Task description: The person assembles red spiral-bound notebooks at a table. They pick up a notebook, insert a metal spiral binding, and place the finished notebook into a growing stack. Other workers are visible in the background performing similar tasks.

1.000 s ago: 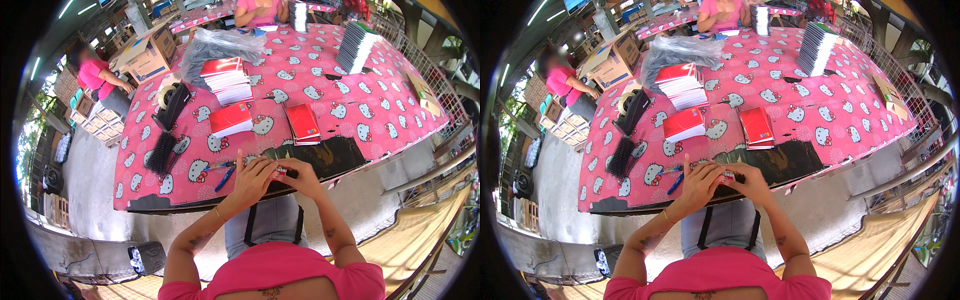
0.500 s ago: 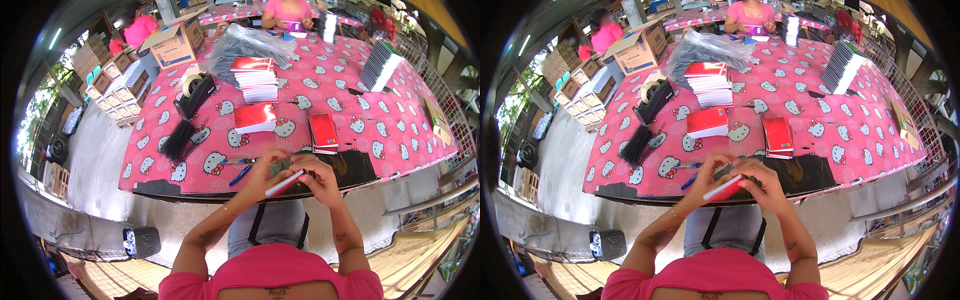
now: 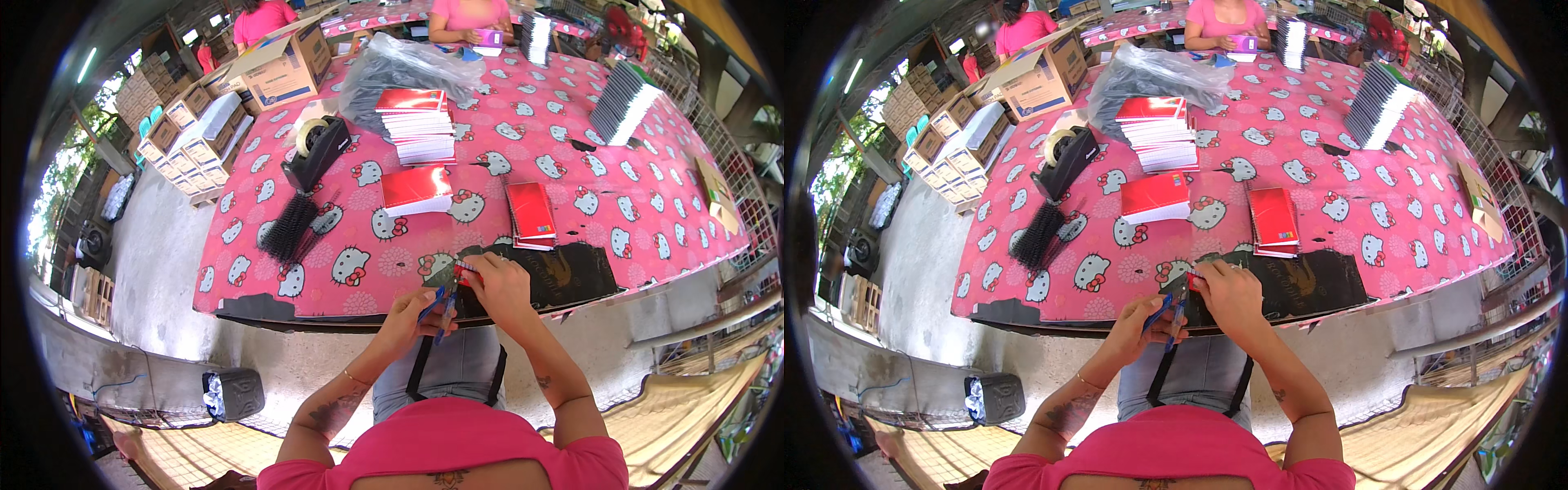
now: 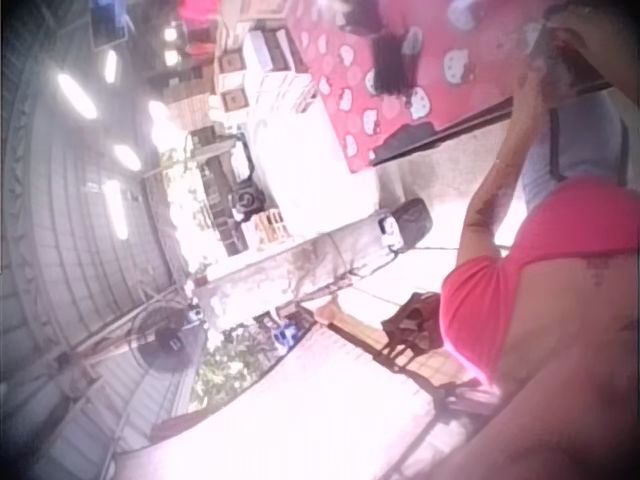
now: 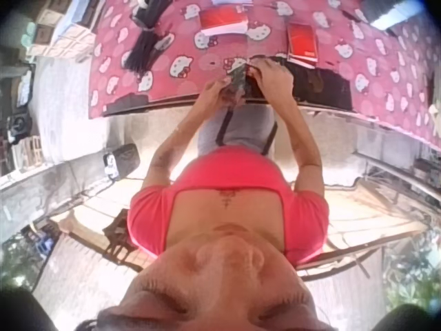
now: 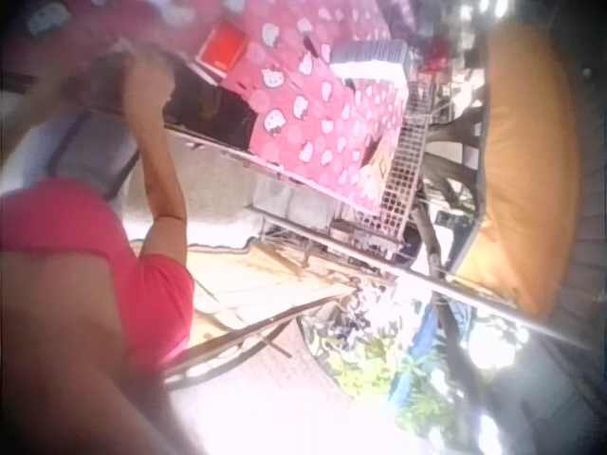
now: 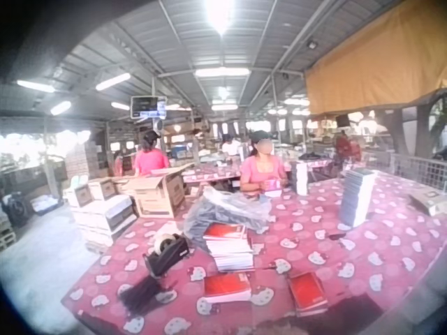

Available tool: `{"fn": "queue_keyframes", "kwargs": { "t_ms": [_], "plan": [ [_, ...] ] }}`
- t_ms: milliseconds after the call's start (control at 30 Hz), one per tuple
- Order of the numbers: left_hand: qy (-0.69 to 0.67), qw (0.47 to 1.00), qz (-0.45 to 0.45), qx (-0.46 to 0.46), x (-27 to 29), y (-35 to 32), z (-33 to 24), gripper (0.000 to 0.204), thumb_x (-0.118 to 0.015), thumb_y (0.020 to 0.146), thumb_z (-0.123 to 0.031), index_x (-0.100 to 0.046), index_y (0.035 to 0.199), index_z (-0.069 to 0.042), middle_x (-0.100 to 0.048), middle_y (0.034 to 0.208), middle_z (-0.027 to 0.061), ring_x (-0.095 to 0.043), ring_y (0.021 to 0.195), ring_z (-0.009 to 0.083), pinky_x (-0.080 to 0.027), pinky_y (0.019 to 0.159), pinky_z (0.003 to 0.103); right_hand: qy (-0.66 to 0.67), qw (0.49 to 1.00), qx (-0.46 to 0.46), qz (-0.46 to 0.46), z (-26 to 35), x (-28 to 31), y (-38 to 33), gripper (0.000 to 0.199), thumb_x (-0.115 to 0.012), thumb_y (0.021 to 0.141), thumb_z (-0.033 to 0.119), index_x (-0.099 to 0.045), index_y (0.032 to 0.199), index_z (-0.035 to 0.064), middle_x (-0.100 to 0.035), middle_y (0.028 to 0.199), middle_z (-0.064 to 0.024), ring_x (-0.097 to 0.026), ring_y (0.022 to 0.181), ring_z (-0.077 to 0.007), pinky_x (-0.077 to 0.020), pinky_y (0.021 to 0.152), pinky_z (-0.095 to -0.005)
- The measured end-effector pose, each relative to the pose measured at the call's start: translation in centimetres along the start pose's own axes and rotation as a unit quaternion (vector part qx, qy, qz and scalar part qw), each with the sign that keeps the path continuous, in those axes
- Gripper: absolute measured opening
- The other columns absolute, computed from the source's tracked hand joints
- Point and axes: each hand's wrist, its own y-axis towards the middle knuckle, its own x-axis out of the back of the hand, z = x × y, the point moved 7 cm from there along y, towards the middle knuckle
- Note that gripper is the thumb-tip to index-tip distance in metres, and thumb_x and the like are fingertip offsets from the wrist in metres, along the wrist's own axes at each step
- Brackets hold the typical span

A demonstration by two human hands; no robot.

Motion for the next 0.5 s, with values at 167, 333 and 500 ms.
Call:
{"fn": "queue_keyframes", "kwargs": {
  "t_ms": [167,333,500],
  "plan": [
    [-0.072,0.997,0.005,-0.001,-0.80,1.01,-0.03,0.041,-0.041,0.104,-0.029,-0.052,0.127,0.003,-0.068,0.108,0.0247,-0.072,0.095,0.0352,-0.060,0.083,0.044,0.013,1.000,-0.023,-0.016,0.22,0.50,0.12,0.017,-0.072,0.084,0.020,-0.068,0.099,0.0121,-0.067,0.087,-0.0039,-0.067,0.079,-0.0256,-0.0509,0.071,-0.0396],
    [-0.087,0.996,0.012,0.013,-0.51,1.08,0.15,0.041,-0.040,0.104,-0.028,-0.051,0.128,0.004,-0.068,0.108,0.0263,-0.072,0.095,0.0372,-0.060,0.081,0.046,0.007,0.999,-0.016,-0.027,0.36,0.87,0.20,0.019,-0.072,0.083,0.022,-0.068,0.099,0.0118,-0.067,0.090,-0.0037,-0.067,0.079,-0.0253,-0.0506,0.071,-0.0392],
    [-0.100,0.995,0.020,0.014,-0.36,1.09,0.20,0.042,-0.040,0.104,-0.028,-0.050,0.128,0.004,-0.068,0.107,0.0267,-0.072,0.094,0.0370,-0.061,0.079,0.047,-0.002,1.000,-0.013,-0.006,0.29,0.36,0.14,0.018,-0.072,0.083,0.021,-0.067,0.098,0.0117,-0.066,0.088,-0.0037,-0.067,0.076,-0.0260,-0.0507,0.071,-0.0387]
  ]
}}
